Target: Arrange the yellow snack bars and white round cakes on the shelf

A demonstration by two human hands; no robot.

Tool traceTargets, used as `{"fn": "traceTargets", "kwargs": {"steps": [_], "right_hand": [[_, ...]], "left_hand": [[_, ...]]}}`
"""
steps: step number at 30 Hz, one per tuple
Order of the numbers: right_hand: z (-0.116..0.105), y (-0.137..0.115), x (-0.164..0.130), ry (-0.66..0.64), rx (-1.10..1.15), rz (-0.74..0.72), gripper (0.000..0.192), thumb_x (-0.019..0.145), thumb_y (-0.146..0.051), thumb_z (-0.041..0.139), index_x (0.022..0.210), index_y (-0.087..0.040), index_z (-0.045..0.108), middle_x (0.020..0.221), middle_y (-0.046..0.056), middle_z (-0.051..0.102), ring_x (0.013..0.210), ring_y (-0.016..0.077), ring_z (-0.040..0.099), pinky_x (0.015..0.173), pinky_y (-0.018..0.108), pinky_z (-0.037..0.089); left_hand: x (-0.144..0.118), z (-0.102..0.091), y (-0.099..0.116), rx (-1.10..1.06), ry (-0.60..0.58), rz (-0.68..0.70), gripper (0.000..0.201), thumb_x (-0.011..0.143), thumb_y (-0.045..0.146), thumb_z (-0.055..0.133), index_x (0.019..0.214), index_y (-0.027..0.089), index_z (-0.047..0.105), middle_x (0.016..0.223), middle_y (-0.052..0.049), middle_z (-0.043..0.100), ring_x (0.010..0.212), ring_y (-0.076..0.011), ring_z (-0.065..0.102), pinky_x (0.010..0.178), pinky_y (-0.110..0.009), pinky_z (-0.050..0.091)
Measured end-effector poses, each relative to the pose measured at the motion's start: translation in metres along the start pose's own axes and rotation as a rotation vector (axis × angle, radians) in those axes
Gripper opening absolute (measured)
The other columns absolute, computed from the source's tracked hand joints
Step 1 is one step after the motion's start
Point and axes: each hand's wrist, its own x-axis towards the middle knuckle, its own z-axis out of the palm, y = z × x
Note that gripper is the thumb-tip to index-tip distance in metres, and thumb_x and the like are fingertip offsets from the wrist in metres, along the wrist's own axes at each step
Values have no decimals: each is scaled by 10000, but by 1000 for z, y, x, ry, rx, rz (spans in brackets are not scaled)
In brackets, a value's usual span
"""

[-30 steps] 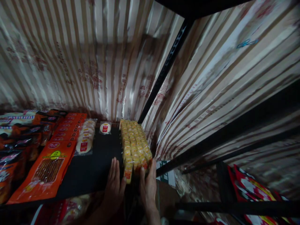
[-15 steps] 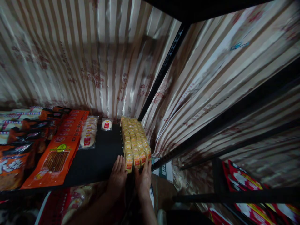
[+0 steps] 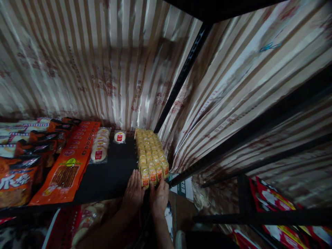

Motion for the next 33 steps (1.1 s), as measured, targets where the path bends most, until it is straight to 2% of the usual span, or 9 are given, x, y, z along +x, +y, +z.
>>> {"fn": "traceTargets", "kwargs": {"steps": [4, 9, 12, 16, 20, 23, 26, 30, 33], "right_hand": [[4, 6, 4, -56, 125, 23, 636, 865, -530, 330, 1336, -106, 383, 1005, 141, 565, 899, 256, 569, 768, 353, 458], [4, 10, 4, -46, 178, 28, 661, 852, -559, 341, 1318, -93, 400, 994, 147, 593, 869, 249, 583, 754, 350, 463], [0, 5, 4, 38, 142, 19, 630, 864, -540, 332, 1297, -91, 423, 1104, 183, 554, 1014, 275, 539, 857, 394, 428], [-3, -4, 14, 151, 145, -46, 640, 903, -489, 242, 1335, -29, 348, 1359, 229, 372, 1294, 281, 303, 1033, 452, 282], [7, -6, 27, 113, 86, -55, 722, 904, -508, 181, 1383, 29, 243, 1453, 254, 210, 1372, 283, 129, 1074, 476, 200], [18, -6, 30, 78, 41, -67, 767, 888, -547, 195, 1404, 20, 201, 1460, 263, 184, 1369, 298, 131, 1055, 503, 212], [26, -8, 28, 77, -5, -74, 775, 873, -568, 230, 1425, -28, 174, 1474, 247, 152, 1366, 320, 120, 1026, 539, 227], [28, -13, 24, 92, -61, -79, 795, 863, -587, 232, 1415, -17, 209, 1479, 256, 108, 1366, 340, 77, 1018, 546, 218], [29, -15, 24, 105, -82, -67, 789, 867, -585, 226, 1402, -5, 248, 1475, 256, 120, 1364, 334, 87, 1031, 524, 207]], "left_hand": [[2, 4, 4, 3, -4, 0, 551, 921, 293, 287, 1382, -6, 260, 1349, -237, 437, 1293, -288, 372, 986, -399, 412], [2, 4, 5, 11, 8, -1, 571, 931, 313, 268, 1397, -12, 216, 1340, -250, 440, 1282, -291, 388, 995, -405, 402], [2, 3, 5, 16, 26, -8, 628, 932, 352, 282, 1418, -16, 132, 1345, -262, 427, 1284, -298, 383, 990, -401, 404], [2, 6, 4, -2, 46, -1, 649, 930, 349, 268, 1428, -20, 74, 1337, -273, 430, 1269, -307, 405, 981, -413, 400], [5, 6, -1, -17, 16, 26, 637, 923, 414, 264, 1417, 17, 207, 1334, -229, 458, 1266, -293, 413, 1001, -406, 376], [8, 2, -7, 12, -19, 60, 587, 914, 445, 288, 1363, 77, 374, 1317, -174, 500, 1251, -265, 438, 1004, -365, 374], [11, -2, -9, 42, -32, 72, 545, 914, 434, 287, 1305, 100, 464, 1295, -154, 528, 1208, -252, 486, 963, -351, 407], [13, 0, -8, 40, -48, 64, 516, 915, 391, 276, 1304, 109, 465, 1289, -153, 534, 1172, -253, 517, 936, -376, 427], [11, 0, -8, -11, -73, 64, 539, 906, 372, 300, 1363, 97, 374, 1325, -166, 494, 1204, -264, 486, 948, -398, 424]]}}
